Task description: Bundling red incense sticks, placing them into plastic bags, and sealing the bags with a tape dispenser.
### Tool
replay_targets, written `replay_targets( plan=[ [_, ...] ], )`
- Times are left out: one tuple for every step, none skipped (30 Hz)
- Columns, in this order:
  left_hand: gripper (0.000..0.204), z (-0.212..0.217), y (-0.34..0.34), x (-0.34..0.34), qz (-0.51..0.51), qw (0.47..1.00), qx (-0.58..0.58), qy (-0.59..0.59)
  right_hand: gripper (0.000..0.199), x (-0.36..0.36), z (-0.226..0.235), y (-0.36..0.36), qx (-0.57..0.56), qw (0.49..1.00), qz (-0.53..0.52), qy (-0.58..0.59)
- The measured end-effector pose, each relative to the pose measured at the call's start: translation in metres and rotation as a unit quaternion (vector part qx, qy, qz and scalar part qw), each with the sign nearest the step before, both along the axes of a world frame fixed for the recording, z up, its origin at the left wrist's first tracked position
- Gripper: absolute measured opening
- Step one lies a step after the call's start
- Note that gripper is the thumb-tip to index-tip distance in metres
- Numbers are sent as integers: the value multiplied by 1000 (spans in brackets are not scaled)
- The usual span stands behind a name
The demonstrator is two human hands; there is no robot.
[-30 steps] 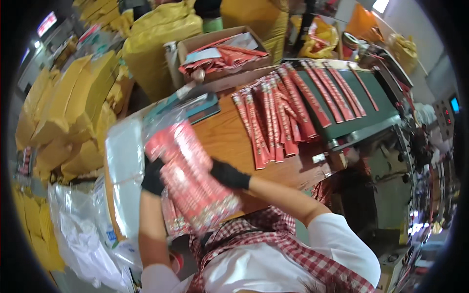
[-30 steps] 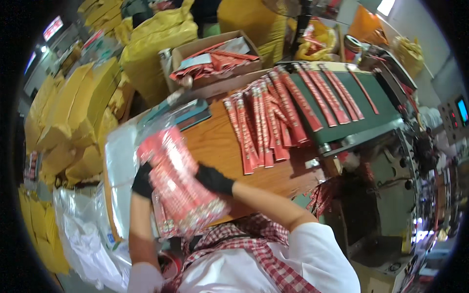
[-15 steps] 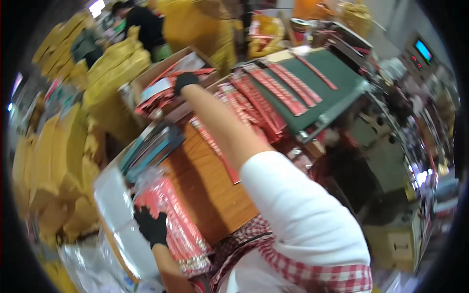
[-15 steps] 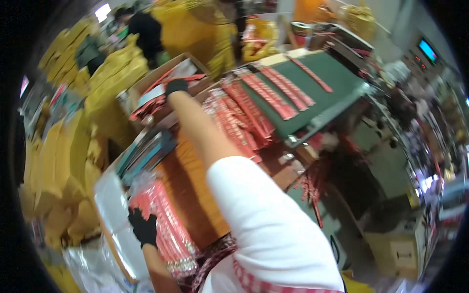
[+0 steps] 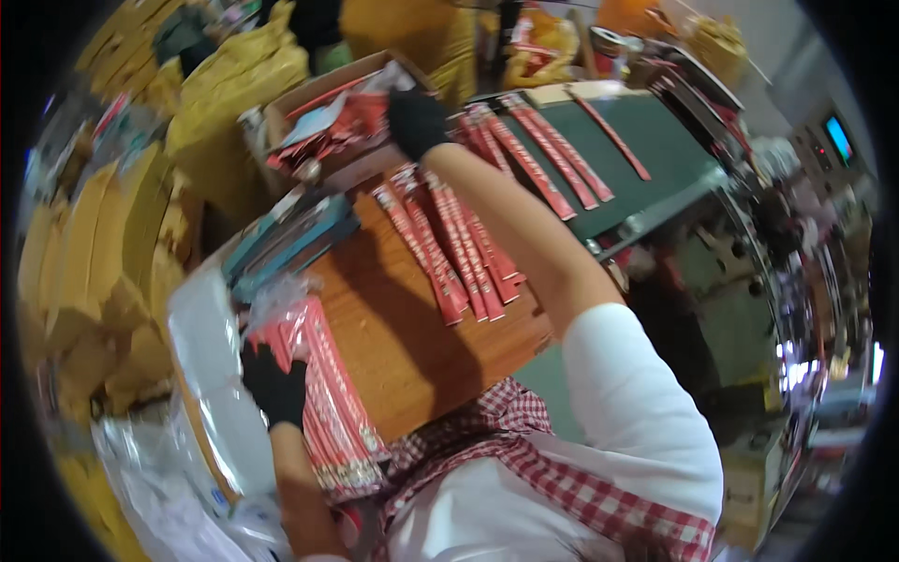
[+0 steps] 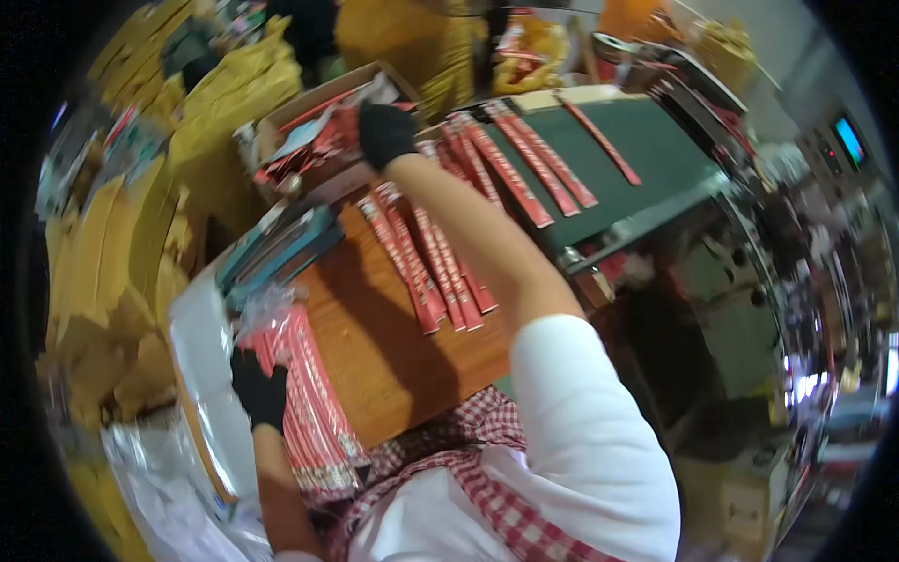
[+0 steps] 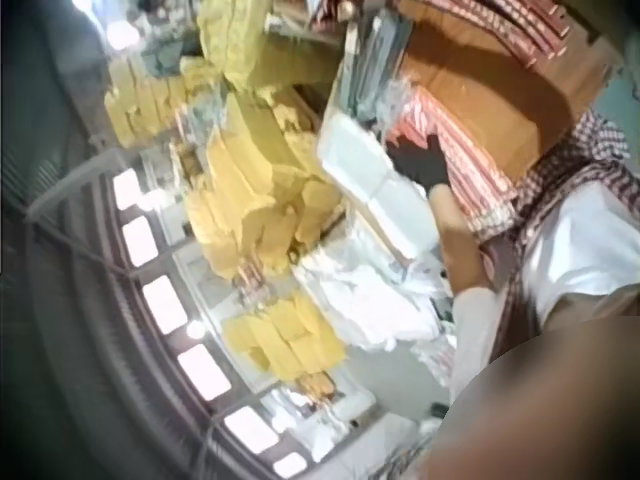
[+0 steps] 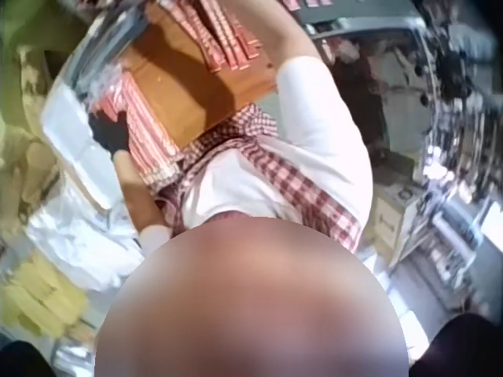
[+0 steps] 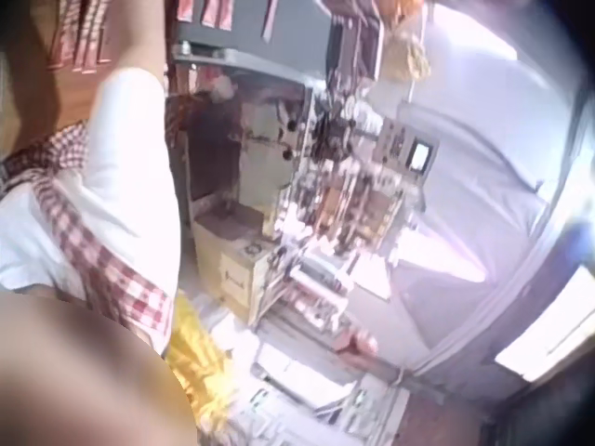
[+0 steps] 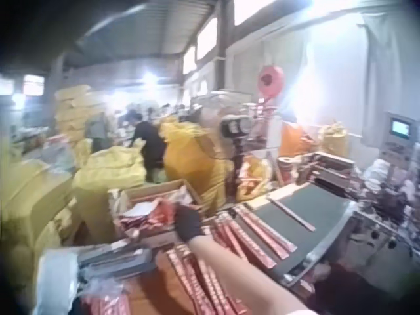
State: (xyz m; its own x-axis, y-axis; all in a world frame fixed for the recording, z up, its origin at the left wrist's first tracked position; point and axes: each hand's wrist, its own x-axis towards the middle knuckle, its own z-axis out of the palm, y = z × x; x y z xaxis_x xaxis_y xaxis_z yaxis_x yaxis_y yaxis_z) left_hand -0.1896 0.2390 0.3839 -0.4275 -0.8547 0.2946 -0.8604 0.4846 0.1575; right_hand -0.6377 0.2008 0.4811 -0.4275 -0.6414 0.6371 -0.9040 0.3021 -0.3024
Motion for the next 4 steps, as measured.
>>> replay_targets(
  plan=[
    [73, -8, -3, 4, -36, 999, -19, 32, 18, -7, -11, 17, 1, 1000, 25, -9],
    [72, -8, -6, -3, -65, 996, -39, 43, 18, -14, -24, 25, 1, 999, 39, -18],
    [72, -9, -6, -21, -96, 992, -60, 59, 30, -27, -42, 21, -58, 962, 225, -145],
    [72, -2, -4, -4, -77, 993, -70, 56, 47, -34, -56, 5, -116, 868, 407, -262]
  ],
)
